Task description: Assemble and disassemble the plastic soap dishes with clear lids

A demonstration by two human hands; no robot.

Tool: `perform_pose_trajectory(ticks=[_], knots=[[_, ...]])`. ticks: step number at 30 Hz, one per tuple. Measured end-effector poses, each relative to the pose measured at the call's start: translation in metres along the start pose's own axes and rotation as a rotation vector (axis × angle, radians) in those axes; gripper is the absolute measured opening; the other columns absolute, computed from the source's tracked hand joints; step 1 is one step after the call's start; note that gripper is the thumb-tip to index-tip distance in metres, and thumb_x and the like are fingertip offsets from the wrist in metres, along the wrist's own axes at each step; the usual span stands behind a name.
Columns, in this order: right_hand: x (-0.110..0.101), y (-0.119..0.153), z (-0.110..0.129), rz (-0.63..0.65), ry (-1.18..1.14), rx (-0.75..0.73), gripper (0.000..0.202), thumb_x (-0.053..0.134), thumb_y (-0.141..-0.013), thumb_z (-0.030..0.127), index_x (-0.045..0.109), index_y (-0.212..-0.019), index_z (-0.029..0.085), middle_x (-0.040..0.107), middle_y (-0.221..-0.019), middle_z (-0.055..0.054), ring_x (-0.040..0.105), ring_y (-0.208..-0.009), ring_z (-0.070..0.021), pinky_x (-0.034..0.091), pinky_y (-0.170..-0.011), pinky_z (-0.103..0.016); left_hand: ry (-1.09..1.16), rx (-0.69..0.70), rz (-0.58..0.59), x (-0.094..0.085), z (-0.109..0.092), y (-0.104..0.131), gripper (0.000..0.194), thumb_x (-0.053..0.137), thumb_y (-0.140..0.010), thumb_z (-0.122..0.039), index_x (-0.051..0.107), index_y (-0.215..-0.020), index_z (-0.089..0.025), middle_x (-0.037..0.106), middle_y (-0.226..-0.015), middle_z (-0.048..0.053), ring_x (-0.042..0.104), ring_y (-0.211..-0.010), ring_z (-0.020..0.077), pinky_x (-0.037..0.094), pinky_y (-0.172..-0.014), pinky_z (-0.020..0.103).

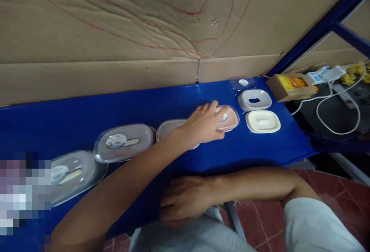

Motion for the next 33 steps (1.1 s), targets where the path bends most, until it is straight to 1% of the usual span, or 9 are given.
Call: perform_pose_trajectory(ticks=[5, 10, 15, 19, 22, 25, 29, 31, 33], knots=[[0.0, 0.001, 0.001, -0.038, 0.013, -0.006, 0.031, 0.05, -0.113, 0.033, 0.072, -0.093, 0.022, 0.074, -0.093, -0.001, 0.066, -0.088, -0.0185, 0.046, -0.076, -0.035, 0.024, -0.02, 0.032, 0.007, 0.001, 0.0, 0.078, 0.074, -0.093, -0.038, 0.043, -0.161, -0.017, 0.05, -0.153, 0.021, 0.058, -0.132, 0.039, 0.051, -0.106, 0.049], [-0.001, 0.0, 0.0, -0.004, 0.011, 0.011, 0.032, 0.048, -0.113, 0.033, 0.072, -0.096, 0.023, 0.076, -0.094, -0.001, 0.066, -0.087, -0.0175, 0.046, -0.076, -0.035, -0.001, -0.031, 0.016, 0.011, 0.0, 0.001, 0.08, 0.07, -0.097, -0.042, 0.037, -0.166, -0.019, 0.051, -0.153, 0.022, 0.054, -0.135, 0.0394, 0.05, -0.107, 0.05], [-0.001, 0.0, -0.001, 0.01, -0.006, 0.025, 0.028, 0.05, -0.113, 0.031, 0.073, -0.099, 0.022, 0.077, -0.094, 0.0, 0.067, -0.087, -0.0175, 0.048, -0.077, -0.034, -0.07, -0.019, 0.02, 0.018, -0.002, 0.001, 0.094, 0.077, -0.097, -0.049, 0.027, -0.172, -0.021, 0.047, -0.157, 0.024, 0.052, -0.137, 0.0393, 0.051, -0.108, 0.048], [0.001, 0.001, -0.001, 0.026, -0.017, 0.021, 0.027, 0.052, -0.113, 0.034, 0.073, -0.099, 0.023, 0.077, -0.095, -0.001, 0.067, -0.088, -0.0179, 0.048, -0.078, -0.034, -0.12, -0.031, 0.027, 0.019, -0.004, 0.002, 0.095, 0.076, -0.098, -0.052, 0.027, -0.172, -0.02, 0.046, -0.159, 0.026, 0.053, -0.137, 0.04, 0.053, -0.106, 0.047], [0.0, 0.001, -0.002, 0.03, -0.013, 0.023, 0.026, 0.053, -0.112, 0.032, 0.073, -0.099, 0.023, 0.076, -0.095, 0.0, 0.066, -0.087, -0.0177, 0.048, -0.077, -0.034, -0.154, -0.023, 0.045, 0.017, -0.007, 0.003, 0.095, 0.075, -0.099, -0.054, 0.026, -0.173, -0.018, 0.046, -0.161, 0.028, 0.055, -0.137, 0.0406, 0.053, -0.107, 0.047], [0.0, 0.0, -0.002, 0.042, -0.01, 0.025, 0.023, 0.054, -0.112, 0.031, 0.072, -0.101, 0.023, 0.075, -0.093, 0.0, 0.066, -0.088, -0.0167, 0.047, -0.077, -0.032, -0.211, -0.004, 0.045, 0.014, -0.011, 0.004, 0.097, 0.075, -0.098, -0.057, 0.027, -0.172, -0.017, 0.044, -0.164, 0.03, 0.054, -0.14, 0.043, 0.052, -0.109, 0.048], [0.0, 0.0, -0.001, 0.037, 0.007, 0.009, 0.024, 0.05, -0.113, 0.03, 0.071, -0.103, 0.023, 0.075, -0.094, -0.001, 0.066, -0.088, -0.017, 0.047, -0.077, -0.033, -0.278, -0.009, 0.023, 0.013, -0.015, 0.002, 0.1, 0.076, -0.097, -0.059, 0.029, -0.171, -0.011, 0.043, -0.164, 0.037, 0.055, -0.141, 0.0496, 0.053, -0.107, 0.052], [0.0, 0.0, 0.0, 0.025, 0.008, 0.004, 0.026, 0.049, -0.113, 0.03, 0.071, -0.102, 0.022, 0.075, -0.094, -0.002, 0.066, -0.087, -0.0179, 0.047, -0.076, -0.034, -0.291, -0.022, 0.016, 0.015, -0.017, 0.002, 0.1, 0.074, -0.097, -0.061, 0.029, -0.172, -0.012, 0.041, -0.166, 0.038, 0.053, -0.144, 0.0525, 0.053, -0.108, 0.056], [-0.001, 0.0, 0.0, 0.023, 0.002, -0.003, 0.026, 0.049, -0.113, 0.03, 0.072, -0.102, 0.022, 0.075, -0.094, -0.002, 0.066, -0.087, -0.018, 0.047, -0.077, -0.034, -0.287, -0.035, 0.006, 0.018, -0.019, 0.001, 0.099, 0.072, -0.099, -0.061, 0.028, -0.173, -0.014, 0.038, -0.169, 0.036, 0.049, -0.149, 0.0542, 0.05, -0.113, 0.059]])
Point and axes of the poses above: each hand's wrist, its own y-axis away from the middle knuckle, its own x-axis out of the palm, z = x × y, the point moved 8 cm from there along -y, towards the middle knuckle
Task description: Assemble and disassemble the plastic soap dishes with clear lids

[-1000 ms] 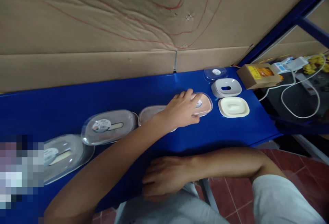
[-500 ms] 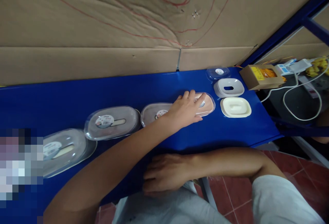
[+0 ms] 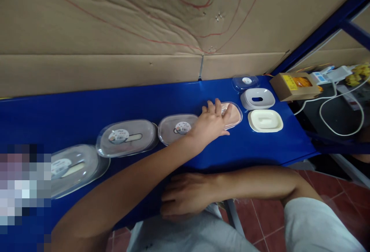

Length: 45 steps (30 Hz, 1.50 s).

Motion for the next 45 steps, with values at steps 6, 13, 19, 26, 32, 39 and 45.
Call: perform_pose_trajectory(ticks=[6, 13, 19, 26, 32, 39, 45], knots=[[-0.003, -0.001, -0.001, 0.021, -0.022, -0.009, 0.024, 0.052, -0.111, 0.027, 0.072, -0.097, 0.023, 0.075, -0.092, -0.002, 0.065, -0.086, -0.0175, 0.048, -0.077, -0.033, 0.03, -0.07, 0.035, 0.003, -0.001, 0.001, 0.104, 0.084, -0.093, -0.048, 0.027, -0.174, -0.018, 0.028, -0.176, 0.032, 0.037, -0.158, 0.054, 0.041, -0.124, 0.062], [-0.003, -0.002, -0.001, 0.045, -0.025, 0.003, 0.018, 0.057, -0.108, 0.026, 0.072, -0.099, 0.02, 0.075, -0.091, -0.002, 0.066, -0.086, -0.0179, 0.047, -0.075, -0.033, 0.042, -0.031, 0.059, -0.002, 0.0, 0.008, 0.098, 0.081, -0.097, -0.036, 0.024, -0.175, -0.023, 0.032, -0.177, 0.025, 0.044, -0.156, 0.0483, 0.046, -0.122, 0.056], [-0.003, -0.003, -0.002, 0.068, -0.039, 0.014, 0.022, 0.053, -0.111, 0.029, 0.072, -0.103, 0.022, 0.077, -0.094, -0.002, 0.067, -0.088, -0.0175, 0.048, -0.078, -0.033, 0.073, -0.031, 0.036, 0.002, 0.003, 0.009, 0.091, 0.076, -0.1, -0.034, 0.024, -0.174, -0.025, 0.032, -0.176, 0.026, 0.045, -0.153, 0.0466, 0.047, -0.117, 0.053], [0.0, -0.002, -0.002, 0.076, -0.039, 0.02, 0.019, 0.056, -0.11, 0.029, 0.072, -0.102, 0.021, 0.076, -0.095, -0.002, 0.066, -0.089, -0.0177, 0.047, -0.077, -0.033, 0.155, -0.024, 0.052, 0.0, 0.008, -0.001, 0.077, 0.064, -0.104, -0.054, 0.035, -0.169, -0.024, 0.042, -0.164, 0.029, 0.053, -0.139, 0.045, 0.051, -0.104, 0.052], [-0.003, 0.001, -0.001, 0.037, -0.016, 0.007, 0.017, 0.057, -0.11, 0.028, 0.07, -0.103, 0.021, 0.075, -0.099, -0.004, 0.066, -0.091, -0.0193, 0.045, -0.077, -0.035, 0.162, -0.104, 0.105, -0.005, 0.026, -0.022, 0.072, 0.065, -0.102, -0.044, 0.04, -0.166, -0.025, 0.045, -0.163, 0.026, 0.052, -0.143, 0.0478, 0.04, -0.114, 0.062], [-0.004, 0.001, -0.001, -0.002, 0.001, 0.0, 0.021, 0.051, -0.113, 0.028, 0.07, -0.107, 0.021, 0.073, -0.097, -0.003, 0.065, -0.091, -0.0191, 0.044, -0.078, -0.035, 0.137, -0.277, 0.101, -0.01, 0.076, -0.046, 0.075, 0.067, -0.098, -0.037, 0.04, -0.165, -0.017, 0.028, -0.177, 0.027, 0.02, -0.165, 0.0497, 0.011, -0.129, 0.072], [-0.004, 0.001, -0.001, -0.016, -0.019, -0.006, 0.018, 0.055, -0.111, 0.024, 0.069, -0.101, 0.02, 0.071, -0.093, -0.002, 0.065, -0.089, -0.0194, 0.043, -0.074, -0.035, 0.068, -0.352, 0.02, -0.015, 0.102, -0.044, 0.069, 0.066, -0.096, -0.028, 0.045, -0.161, -0.018, 0.034, -0.173, 0.027, 0.034, -0.159, 0.0451, 0.021, -0.125, 0.072]])
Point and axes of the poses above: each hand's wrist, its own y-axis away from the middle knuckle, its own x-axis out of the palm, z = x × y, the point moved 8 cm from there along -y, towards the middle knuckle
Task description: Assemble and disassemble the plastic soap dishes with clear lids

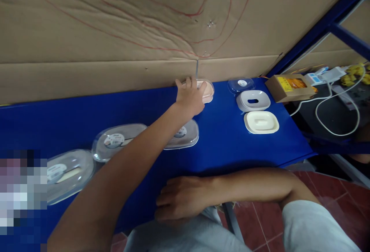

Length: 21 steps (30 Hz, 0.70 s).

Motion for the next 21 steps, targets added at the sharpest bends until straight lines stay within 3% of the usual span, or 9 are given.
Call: perform_pose_trajectory(ticks=[4, 7, 9, 12, 16, 19, 21], knots=[[-0.001, -0.001, 0.001, -0.002, -0.003, 0.011, 0.019, 0.054, -0.111, 0.025, 0.069, -0.1, 0.02, 0.072, -0.095, -0.002, 0.065, -0.089, -0.0194, 0.044, -0.075, -0.035, -0.002, -0.071, -0.023, -0.002, 0.017, 0.0, 0.07, 0.07, -0.096, -0.035, 0.046, -0.16, -0.02, 0.045, -0.164, 0.024, 0.042, -0.15, 0.0431, 0.033, -0.121, 0.065], [-0.001, -0.001, 0.001, 0.008, 0.006, 0.012, 0.017, 0.055, -0.111, 0.026, 0.069, -0.102, 0.02, 0.072, -0.096, -0.002, 0.065, -0.09, -0.0188, 0.045, -0.076, -0.035, -0.031, -0.093, -0.019, -0.003, 0.02, 0.003, 0.071, 0.068, -0.098, -0.031, 0.043, -0.163, -0.018, 0.037, -0.171, 0.025, 0.037, -0.155, 0.0424, 0.03, -0.123, 0.066], [-0.001, 0.0, 0.0, 0.013, 0.008, 0.009, 0.015, 0.057, -0.11, 0.027, 0.069, -0.103, 0.021, 0.072, -0.096, -0.002, 0.065, -0.09, -0.0186, 0.047, -0.076, -0.034, -0.045, -0.046, -0.029, -0.002, 0.007, 0.008, 0.077, 0.067, -0.098, -0.024, 0.037, -0.167, -0.016, 0.03, -0.176, 0.025, 0.031, -0.16, 0.0427, 0.023, -0.127, 0.068], [0.0, 0.001, 0.0, -0.022, 0.024, 0.004, 0.014, 0.058, -0.109, 0.026, 0.07, -0.104, 0.021, 0.073, -0.095, -0.003, 0.067, -0.09, -0.0184, 0.05, -0.076, -0.034, 0.003, 0.175, -0.072, 0.002, -0.044, 0.023, 0.086, 0.066, -0.099, -0.022, 0.025, -0.173, -0.016, 0.027, -0.178, 0.025, 0.028, -0.163, 0.0437, 0.02, -0.129, 0.069], [0.006, -0.002, 0.026, -0.114, -0.024, -0.234, 0.011, 0.067, -0.104, 0.03, 0.075, -0.098, 0.026, 0.07, -0.078, 0.004, 0.066, -0.07, -0.0128, 0.052, -0.063, -0.028, 0.04, 0.666, -0.065, 0.025, -0.145, 0.057, 0.077, 0.062, -0.106, -0.028, 0.027, -0.174, -0.018, 0.024, -0.18, 0.022, 0.031, -0.164, 0.0393, 0.025, -0.131, 0.059], [-0.005, 0.003, 0.056, -0.232, -0.058, -0.47, 0.021, 0.076, -0.094, 0.026, 0.071, -0.074, 0.028, 0.065, -0.068, 0.008, 0.06, -0.057, -0.0072, 0.051, -0.055, -0.022, 0.015, 0.771, -0.065, 0.044, -0.187, 0.069, 0.074, 0.06, -0.109, -0.04, 0.03, -0.174, -0.018, 0.03, -0.179, 0.018, 0.033, -0.165, 0.0357, 0.032, -0.13, 0.055], [-0.034, 0.013, 0.059, -0.388, 0.005, -0.444, 0.026, 0.077, -0.093, 0.029, 0.069, -0.068, 0.028, 0.063, -0.065, 0.009, 0.059, -0.056, -0.0074, 0.052, -0.054, -0.021, -0.037, 0.761, -0.102, 0.051, -0.196, 0.072, 0.069, 0.052, -0.112, -0.048, 0.036, -0.171, -0.016, 0.041, -0.174, 0.015, 0.038, -0.163, 0.0321, 0.036, -0.129, 0.052]])
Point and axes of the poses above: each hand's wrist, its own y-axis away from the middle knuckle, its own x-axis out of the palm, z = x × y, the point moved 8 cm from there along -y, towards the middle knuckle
